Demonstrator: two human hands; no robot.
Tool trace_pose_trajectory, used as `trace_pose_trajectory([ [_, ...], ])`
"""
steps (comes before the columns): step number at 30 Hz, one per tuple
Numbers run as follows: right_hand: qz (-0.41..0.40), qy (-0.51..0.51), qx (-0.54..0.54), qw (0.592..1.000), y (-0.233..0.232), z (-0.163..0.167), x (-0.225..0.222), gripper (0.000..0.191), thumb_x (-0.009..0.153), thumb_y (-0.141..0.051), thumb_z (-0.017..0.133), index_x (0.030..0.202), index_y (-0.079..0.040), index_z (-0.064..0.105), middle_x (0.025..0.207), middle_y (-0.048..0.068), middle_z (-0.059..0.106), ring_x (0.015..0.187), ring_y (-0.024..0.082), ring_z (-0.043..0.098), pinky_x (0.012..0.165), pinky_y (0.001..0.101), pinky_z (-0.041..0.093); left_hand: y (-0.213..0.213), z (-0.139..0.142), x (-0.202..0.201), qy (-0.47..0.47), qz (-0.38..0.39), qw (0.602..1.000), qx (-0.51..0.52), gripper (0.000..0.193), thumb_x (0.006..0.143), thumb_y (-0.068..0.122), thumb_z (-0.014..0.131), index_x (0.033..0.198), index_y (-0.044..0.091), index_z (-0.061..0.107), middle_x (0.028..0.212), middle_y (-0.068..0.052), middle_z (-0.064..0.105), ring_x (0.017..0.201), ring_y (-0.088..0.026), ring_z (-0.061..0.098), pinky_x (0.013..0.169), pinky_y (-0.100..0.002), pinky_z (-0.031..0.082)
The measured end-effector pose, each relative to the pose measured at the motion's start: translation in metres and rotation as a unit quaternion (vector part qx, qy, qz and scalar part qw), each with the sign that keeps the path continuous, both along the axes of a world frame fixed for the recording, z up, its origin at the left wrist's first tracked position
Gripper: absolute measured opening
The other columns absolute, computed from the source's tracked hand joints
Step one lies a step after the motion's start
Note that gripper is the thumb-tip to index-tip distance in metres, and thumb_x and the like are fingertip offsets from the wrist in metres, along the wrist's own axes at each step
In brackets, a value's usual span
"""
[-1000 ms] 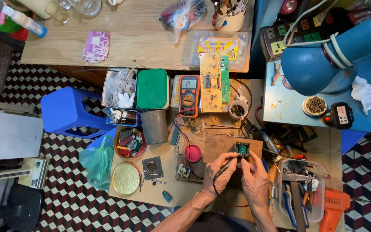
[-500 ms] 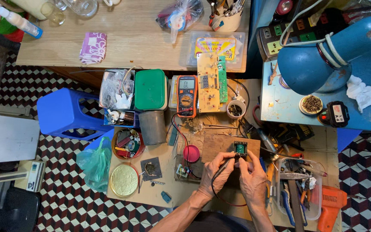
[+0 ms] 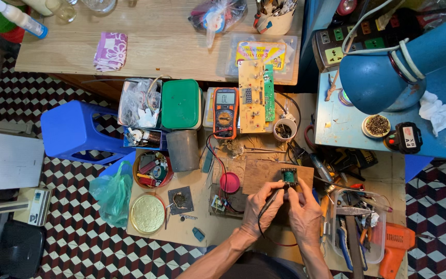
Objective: The person holds a green circuit board and inspects it closely under a desk lamp using a magnifying glass, turning it to view different areas. They then set the board aside, pick up a small green electronic component, and probe its terminals with multimeter test leads while checking the multimeter display.
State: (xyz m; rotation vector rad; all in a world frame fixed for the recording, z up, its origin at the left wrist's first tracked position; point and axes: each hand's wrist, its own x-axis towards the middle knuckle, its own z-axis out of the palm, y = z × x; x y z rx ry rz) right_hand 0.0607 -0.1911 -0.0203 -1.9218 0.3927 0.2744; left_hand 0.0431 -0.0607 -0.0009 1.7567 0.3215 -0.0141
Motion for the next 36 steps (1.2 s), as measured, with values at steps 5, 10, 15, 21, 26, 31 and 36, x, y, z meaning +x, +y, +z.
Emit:
trace_pose_trajectory([
  [5, -0.059, 0.07, 0.094, 0.991, -0.005, 0.002, 0.004, 0.045, 0.095, -0.017, 0.066, 0.14, -0.012, 0.063, 0.078, 0.002, 0.068, 0.057, 0.004, 0.051, 0.048, 0.0225, 0.04, -0.005, 0.005, 0.002, -0.055, -0.013, 0.998, 0.038, 0.022, 0.098, 0.016, 0.069, 0.117, 0.003, 0.067, 0.11, -0.018, 0.077, 0.094, -0.025, 0.078, 0.074, -0.032, 0.063],
  [10, -0.053, 0.061, 0.083, 0.993, -0.005, 0.003, 0.005, 0.044, 0.095, -0.016, 0.066, 0.139, -0.011, 0.064, 0.077, 0.0, 0.069, 0.056, 0.004, 0.049, 0.047, 0.0229, 0.039, -0.004, 0.003, 0.0, -0.069, -0.015, 0.997, 0.036, 0.022, 0.098, 0.014, 0.069, 0.117, 0.003, 0.066, 0.115, -0.02, 0.075, 0.099, -0.029, 0.078, 0.077, -0.034, 0.063],
  [15, -0.051, 0.062, 0.079, 0.994, -0.006, 0.001, 0.006, 0.044, 0.095, -0.016, 0.067, 0.138, -0.01, 0.065, 0.074, 0.0, 0.065, 0.052, 0.004, 0.046, 0.044, 0.0238, 0.036, -0.006, -0.001, 0.001, -0.071, -0.007, 0.996, 0.045, 0.021, 0.097, 0.012, 0.069, 0.116, 0.003, 0.066, 0.115, -0.02, 0.075, 0.1, -0.029, 0.078, 0.079, -0.034, 0.064],
  [21, -0.045, 0.055, 0.073, 0.995, -0.008, -0.003, 0.005, 0.044, 0.095, -0.016, 0.067, 0.138, -0.01, 0.065, 0.072, 0.001, 0.064, 0.052, 0.004, 0.044, 0.044, 0.0236, 0.034, -0.006, -0.002, 0.001, -0.084, -0.011, 0.995, 0.047, 0.022, 0.097, 0.011, 0.069, 0.117, 0.003, 0.066, 0.117, -0.021, 0.074, 0.103, -0.031, 0.077, 0.082, -0.035, 0.063],
  [26, -0.025, 0.023, 0.038, 0.999, -0.008, -0.004, 0.004, 0.044, 0.096, -0.016, 0.067, 0.139, -0.009, 0.065, 0.073, 0.001, 0.065, 0.055, 0.002, 0.049, 0.046, 0.0212, 0.039, -0.007, -0.003, 0.0, -0.086, -0.008, 0.994, 0.064, 0.021, 0.097, 0.011, 0.07, 0.116, 0.003, 0.067, 0.117, -0.021, 0.075, 0.102, -0.031, 0.077, 0.081, -0.035, 0.063],
  [31, -0.043, 0.064, 0.069, 0.995, -0.007, 0.0, 0.004, 0.046, 0.095, -0.017, 0.065, 0.141, -0.012, 0.062, 0.077, 0.001, 0.069, 0.053, 0.006, 0.048, 0.045, 0.0246, 0.037, -0.006, -0.004, 0.001, -0.077, -0.02, 0.995, 0.055, 0.02, 0.098, 0.012, 0.068, 0.116, 0.003, 0.065, 0.116, -0.02, 0.075, 0.102, -0.031, 0.077, 0.08, -0.034, 0.064],
  [36, -0.035, 0.039, 0.062, 0.997, -0.006, -0.001, 0.004, 0.045, 0.097, -0.018, 0.065, 0.141, -0.011, 0.063, 0.081, 0.002, 0.071, 0.063, 0.004, 0.056, 0.051, 0.023, 0.044, -0.004, -0.005, 0.0, -0.078, -0.026, 0.995, 0.056, 0.021, 0.098, 0.011, 0.068, 0.117, 0.002, 0.065, 0.116, -0.021, 0.075, 0.102, -0.031, 0.077, 0.08, -0.035, 0.064],
])
